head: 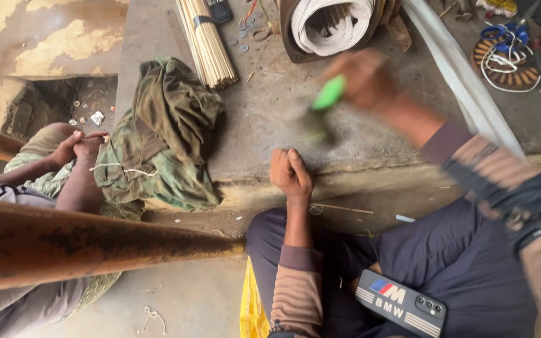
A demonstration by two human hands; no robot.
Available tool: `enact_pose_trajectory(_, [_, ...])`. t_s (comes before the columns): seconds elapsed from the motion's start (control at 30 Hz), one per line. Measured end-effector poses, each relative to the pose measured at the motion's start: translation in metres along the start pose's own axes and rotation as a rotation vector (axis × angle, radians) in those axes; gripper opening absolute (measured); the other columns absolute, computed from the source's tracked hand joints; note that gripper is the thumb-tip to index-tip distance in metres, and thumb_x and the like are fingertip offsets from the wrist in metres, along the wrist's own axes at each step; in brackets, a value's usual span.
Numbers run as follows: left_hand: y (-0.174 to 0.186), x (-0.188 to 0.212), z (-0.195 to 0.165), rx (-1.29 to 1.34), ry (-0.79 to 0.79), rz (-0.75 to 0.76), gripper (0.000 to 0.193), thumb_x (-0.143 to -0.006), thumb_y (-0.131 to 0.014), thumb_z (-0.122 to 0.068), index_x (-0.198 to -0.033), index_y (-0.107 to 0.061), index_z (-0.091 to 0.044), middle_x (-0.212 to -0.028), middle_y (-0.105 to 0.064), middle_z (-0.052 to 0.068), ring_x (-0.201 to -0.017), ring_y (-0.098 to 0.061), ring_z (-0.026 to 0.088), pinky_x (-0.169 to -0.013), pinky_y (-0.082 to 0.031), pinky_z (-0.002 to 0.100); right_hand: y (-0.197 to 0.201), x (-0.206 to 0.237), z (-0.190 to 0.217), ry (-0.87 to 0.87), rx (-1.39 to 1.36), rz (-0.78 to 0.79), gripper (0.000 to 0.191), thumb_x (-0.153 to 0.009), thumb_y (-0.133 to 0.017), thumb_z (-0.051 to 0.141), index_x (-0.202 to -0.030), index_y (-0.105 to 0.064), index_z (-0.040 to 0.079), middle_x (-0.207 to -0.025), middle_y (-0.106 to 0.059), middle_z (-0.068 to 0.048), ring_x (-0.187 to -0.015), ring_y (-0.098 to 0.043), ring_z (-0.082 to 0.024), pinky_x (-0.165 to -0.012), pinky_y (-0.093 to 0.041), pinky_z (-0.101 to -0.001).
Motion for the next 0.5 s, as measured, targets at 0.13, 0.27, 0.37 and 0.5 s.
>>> enact_pose_trajectory(0.13, [-0.002,-0.002,-0.002,-0.018,0.003,0.004,0.029,-0.104,-0.052,-0.003,-0.076,-0.047,0.000,-0.071,-0.041,0.013,-0.065,-0.041,0.030,-0.061,-0.033,0.041,0.052,0.060,-0.082,-0.590,0.539,0.733,0.029,-0.092,-0.069,0.026,-0.115,-0.065,0.008,-0.080,-0.073,-0.015,-0.072,-0.072,-0.037,-0.061,-0.056,-0.0497])
enact_pose_trajectory(0.27, [-0.005,-0.003,-0.002,-0.064,-0.023,0.010,0.029,-0.102,-0.054,-0.001,-0.074,-0.046,0.000,-0.070,-0.040,0.013,-0.064,-0.041,0.030,-0.060,-0.032,0.043,0.085,0.084,-0.062,-0.429,0.411,0.432,0.031,-0.105,-0.074,0.032,-0.094,-0.063,0.005,-0.085,-0.071,-0.014,-0.073,-0.070,-0.036,-0.067,-0.054,-0.0480])
enact_pose_trajectory(0.37, [-0.006,-0.002,-0.002,-0.078,-0.028,0.029,0.029,-0.102,-0.054,-0.001,-0.074,-0.046,0.000,-0.072,-0.042,0.013,-0.066,-0.042,0.030,-0.061,-0.033,0.043,0.081,0.080,-0.049,-0.407,0.009,0.104,0.028,-0.109,-0.073,0.027,-0.094,-0.064,0.005,-0.083,-0.069,-0.013,-0.072,-0.072,-0.030,-0.063,-0.054,-0.0423])
enact_pose_trajectory(0.5, [-0.005,-0.003,-0.004,-0.086,-0.048,0.053,0.028,-0.102,-0.055,0.000,-0.075,-0.047,-0.001,-0.072,-0.044,0.013,-0.065,-0.043,0.030,-0.061,-0.034,0.042,0.056,0.046,-0.066,-0.394,0.216,0.191,0.023,-0.097,-0.079,0.021,-0.088,-0.064,0.006,-0.079,-0.065,-0.014,-0.067,-0.068,-0.032,-0.061,-0.054,-0.0448])
Point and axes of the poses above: each hand's wrist, its own x-axis away from the middle knuckle, its own y-axis out of the back of the hand, z = x × y, the point moved 3 cm from there along -x, towards the middle knuckle
